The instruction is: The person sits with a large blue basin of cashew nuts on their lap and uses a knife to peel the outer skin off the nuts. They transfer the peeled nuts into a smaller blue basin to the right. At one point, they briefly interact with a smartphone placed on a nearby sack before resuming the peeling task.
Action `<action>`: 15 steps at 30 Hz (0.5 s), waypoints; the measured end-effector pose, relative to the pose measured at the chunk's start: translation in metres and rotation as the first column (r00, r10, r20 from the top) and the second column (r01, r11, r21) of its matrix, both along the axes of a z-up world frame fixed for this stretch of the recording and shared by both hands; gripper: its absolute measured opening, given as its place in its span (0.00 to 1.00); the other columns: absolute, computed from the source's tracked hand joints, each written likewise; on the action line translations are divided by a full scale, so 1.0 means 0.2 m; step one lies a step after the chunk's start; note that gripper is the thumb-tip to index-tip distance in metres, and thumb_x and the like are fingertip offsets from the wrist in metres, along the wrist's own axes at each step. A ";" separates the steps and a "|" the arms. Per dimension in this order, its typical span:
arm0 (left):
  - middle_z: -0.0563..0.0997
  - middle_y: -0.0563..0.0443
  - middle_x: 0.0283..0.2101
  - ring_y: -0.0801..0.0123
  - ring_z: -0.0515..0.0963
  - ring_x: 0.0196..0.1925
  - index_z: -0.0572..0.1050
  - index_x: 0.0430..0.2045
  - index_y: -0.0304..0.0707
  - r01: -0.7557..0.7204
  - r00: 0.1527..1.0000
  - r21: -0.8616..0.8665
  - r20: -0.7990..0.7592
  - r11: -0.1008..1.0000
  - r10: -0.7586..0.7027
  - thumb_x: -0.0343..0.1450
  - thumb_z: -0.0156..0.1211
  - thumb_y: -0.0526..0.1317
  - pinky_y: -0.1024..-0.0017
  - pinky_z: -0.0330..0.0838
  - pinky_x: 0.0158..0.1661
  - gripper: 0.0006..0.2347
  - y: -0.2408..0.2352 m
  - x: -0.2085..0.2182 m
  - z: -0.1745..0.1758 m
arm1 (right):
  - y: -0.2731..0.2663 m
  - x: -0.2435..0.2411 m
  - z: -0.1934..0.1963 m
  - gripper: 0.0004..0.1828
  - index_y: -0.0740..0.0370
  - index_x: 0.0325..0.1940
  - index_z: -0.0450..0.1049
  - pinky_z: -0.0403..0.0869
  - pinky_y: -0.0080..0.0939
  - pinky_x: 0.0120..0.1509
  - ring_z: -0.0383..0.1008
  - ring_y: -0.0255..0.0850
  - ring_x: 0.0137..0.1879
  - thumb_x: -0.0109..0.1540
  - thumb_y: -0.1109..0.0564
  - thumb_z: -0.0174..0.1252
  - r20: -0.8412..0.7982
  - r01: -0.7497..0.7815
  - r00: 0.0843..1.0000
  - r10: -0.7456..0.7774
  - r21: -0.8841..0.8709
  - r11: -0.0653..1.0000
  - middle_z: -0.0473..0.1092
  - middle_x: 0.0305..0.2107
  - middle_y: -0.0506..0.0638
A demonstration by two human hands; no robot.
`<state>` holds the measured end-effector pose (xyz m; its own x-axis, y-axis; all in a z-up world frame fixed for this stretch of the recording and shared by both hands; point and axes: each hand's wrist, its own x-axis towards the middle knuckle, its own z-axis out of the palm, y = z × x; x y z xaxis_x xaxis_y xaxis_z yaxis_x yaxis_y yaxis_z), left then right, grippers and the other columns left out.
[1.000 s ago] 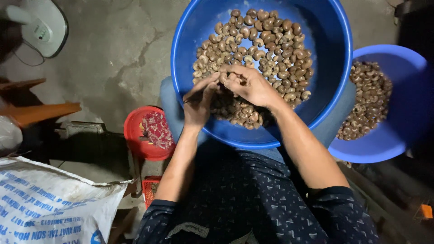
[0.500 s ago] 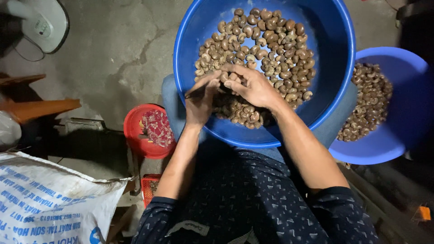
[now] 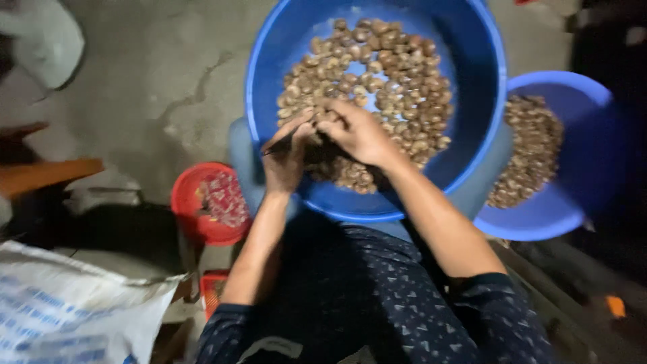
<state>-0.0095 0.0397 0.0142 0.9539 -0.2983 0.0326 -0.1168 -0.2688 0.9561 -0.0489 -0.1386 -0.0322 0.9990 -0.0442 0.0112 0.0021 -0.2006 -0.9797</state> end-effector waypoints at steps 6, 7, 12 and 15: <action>0.82 0.32 0.51 0.44 0.79 0.59 0.82 0.47 0.38 0.078 0.997 0.144 -0.019 0.987 -0.076 0.77 0.65 0.43 0.49 0.69 0.62 0.10 0.05 0.02 -0.03 | 0.09 0.00 -0.02 0.20 0.59 0.55 0.75 0.76 0.53 0.62 0.77 0.56 0.54 0.69 0.43 0.57 0.126 0.118 0.990 -0.067 -0.454 0.883 0.76 0.44 0.61; 0.82 0.32 0.51 0.44 0.79 0.59 0.82 0.47 0.38 0.124 0.992 0.104 -0.028 0.987 -0.121 0.77 0.65 0.43 0.49 0.69 0.62 0.10 0.01 0.00 -0.01 | 0.08 -0.02 -0.05 0.20 0.59 0.55 0.75 0.76 0.53 0.62 0.77 0.56 0.54 0.69 0.43 0.57 0.116 0.151 0.987 -0.107 -0.490 0.859 0.76 0.44 0.61; 0.82 0.32 0.51 0.47 0.81 0.57 0.82 0.51 0.31 0.111 0.990 0.034 0.088 0.993 -0.113 0.83 0.57 0.39 0.57 0.73 0.58 0.11 0.00 -0.03 0.08 | 0.10 -0.01 -0.10 0.26 0.51 0.64 0.71 0.77 0.55 0.66 0.76 0.57 0.63 0.69 0.35 0.50 0.101 0.188 0.982 -0.161 -0.416 0.889 0.74 0.57 0.56; 0.82 0.31 0.50 0.50 0.81 0.56 0.80 0.51 0.27 0.088 0.992 0.018 0.084 0.996 -0.089 0.82 0.59 0.35 0.56 0.73 0.58 0.09 0.04 -0.01 0.02 | 0.02 -0.02 0.14 0.27 0.52 0.55 0.71 0.76 0.65 0.58 0.79 0.64 0.49 0.67 0.31 0.45 -0.078 0.043 0.994 -0.072 -0.324 0.945 0.79 0.31 0.59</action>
<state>-0.0111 0.0478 0.0183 0.9178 -0.3823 0.1075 -0.2212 -0.2672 0.9379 -0.0537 -0.1344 -0.0047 0.9925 -0.1098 -0.0529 -0.1013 -0.5018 -0.8590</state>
